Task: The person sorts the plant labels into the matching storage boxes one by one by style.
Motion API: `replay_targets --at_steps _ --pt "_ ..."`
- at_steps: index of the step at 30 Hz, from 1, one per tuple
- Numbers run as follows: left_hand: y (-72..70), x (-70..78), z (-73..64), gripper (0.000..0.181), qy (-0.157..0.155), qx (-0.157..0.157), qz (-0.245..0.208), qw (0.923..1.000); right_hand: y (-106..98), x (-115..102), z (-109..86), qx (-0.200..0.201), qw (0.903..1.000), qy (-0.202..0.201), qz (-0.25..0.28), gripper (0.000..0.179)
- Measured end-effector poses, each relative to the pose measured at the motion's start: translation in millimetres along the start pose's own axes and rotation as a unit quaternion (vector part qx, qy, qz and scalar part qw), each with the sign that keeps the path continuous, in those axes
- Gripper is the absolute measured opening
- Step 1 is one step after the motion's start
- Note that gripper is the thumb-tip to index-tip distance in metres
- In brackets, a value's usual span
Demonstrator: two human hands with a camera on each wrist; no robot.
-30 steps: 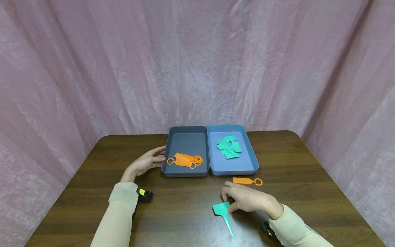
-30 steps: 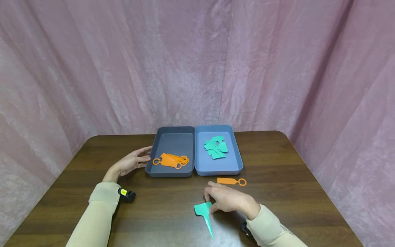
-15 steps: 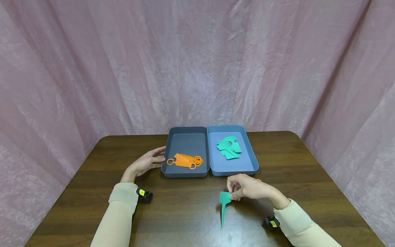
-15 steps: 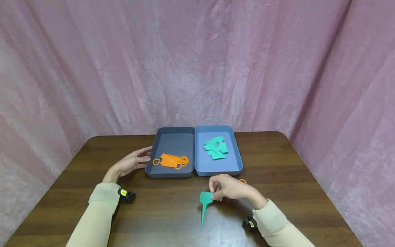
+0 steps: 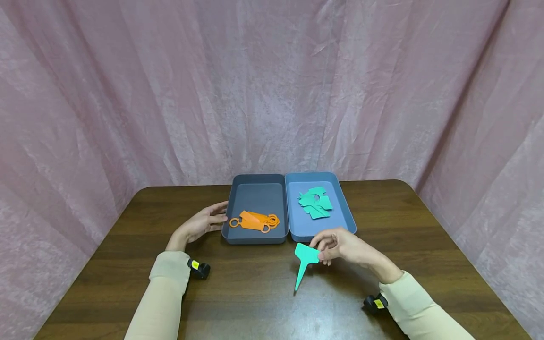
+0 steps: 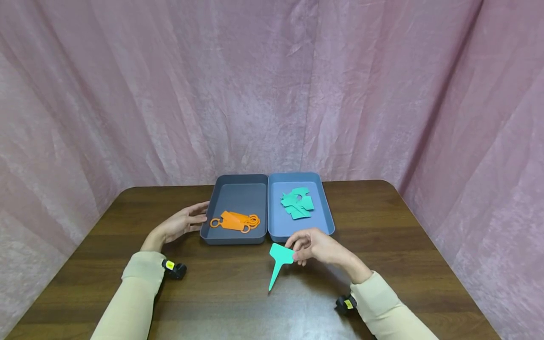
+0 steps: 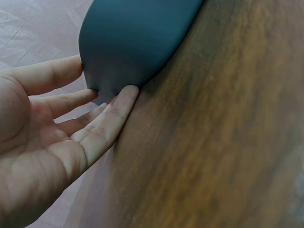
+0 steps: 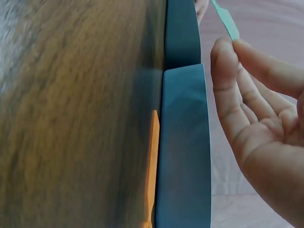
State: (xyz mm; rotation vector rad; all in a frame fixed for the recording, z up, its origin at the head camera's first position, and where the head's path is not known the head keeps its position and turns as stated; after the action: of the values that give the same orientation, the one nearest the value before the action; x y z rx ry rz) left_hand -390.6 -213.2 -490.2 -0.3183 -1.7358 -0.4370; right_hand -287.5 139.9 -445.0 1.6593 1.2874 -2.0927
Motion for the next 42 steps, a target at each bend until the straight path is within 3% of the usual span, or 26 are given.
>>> replay_targets --at_steps 8,25,31,42 --pt "0.0 -0.1 0.1 0.068 0.000 0.003 0.000 1.0000 -17 1 -1.0 0.070 0.9965 0.016 -0.043 0.021" --pt "0.2 -1.1 0.3 0.069 0.001 0.002 0.000 1.0000 -34 0 -3.5 0.104 0.9923 0.033 -0.059 0.024" --pt "-0.3 -0.2 0.1 0.068 0.002 0.002 -0.002 1.0000 -55 -5 1.3 0.115 0.9905 0.035 -0.066 0.026" --pt "-0.4 -0.3 0.7 0.069 0.003 0.000 0.002 1.0000 -102 -3 21.4 0.133 0.9884 0.068 -0.024 0.037"
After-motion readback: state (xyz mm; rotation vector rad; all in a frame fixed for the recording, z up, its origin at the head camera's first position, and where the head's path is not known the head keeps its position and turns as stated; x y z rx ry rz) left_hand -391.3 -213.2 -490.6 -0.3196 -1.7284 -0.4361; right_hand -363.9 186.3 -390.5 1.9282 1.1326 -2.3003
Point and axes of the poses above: each hand's wrist, its own z-axis towards the middle knuckle, its own y-axis out of the palm, x = y × z, the point moved 9 cm from there along z, towards the middle knuckle, and after that the axes turned 15 degrees about -z, right-handed, at the moved point
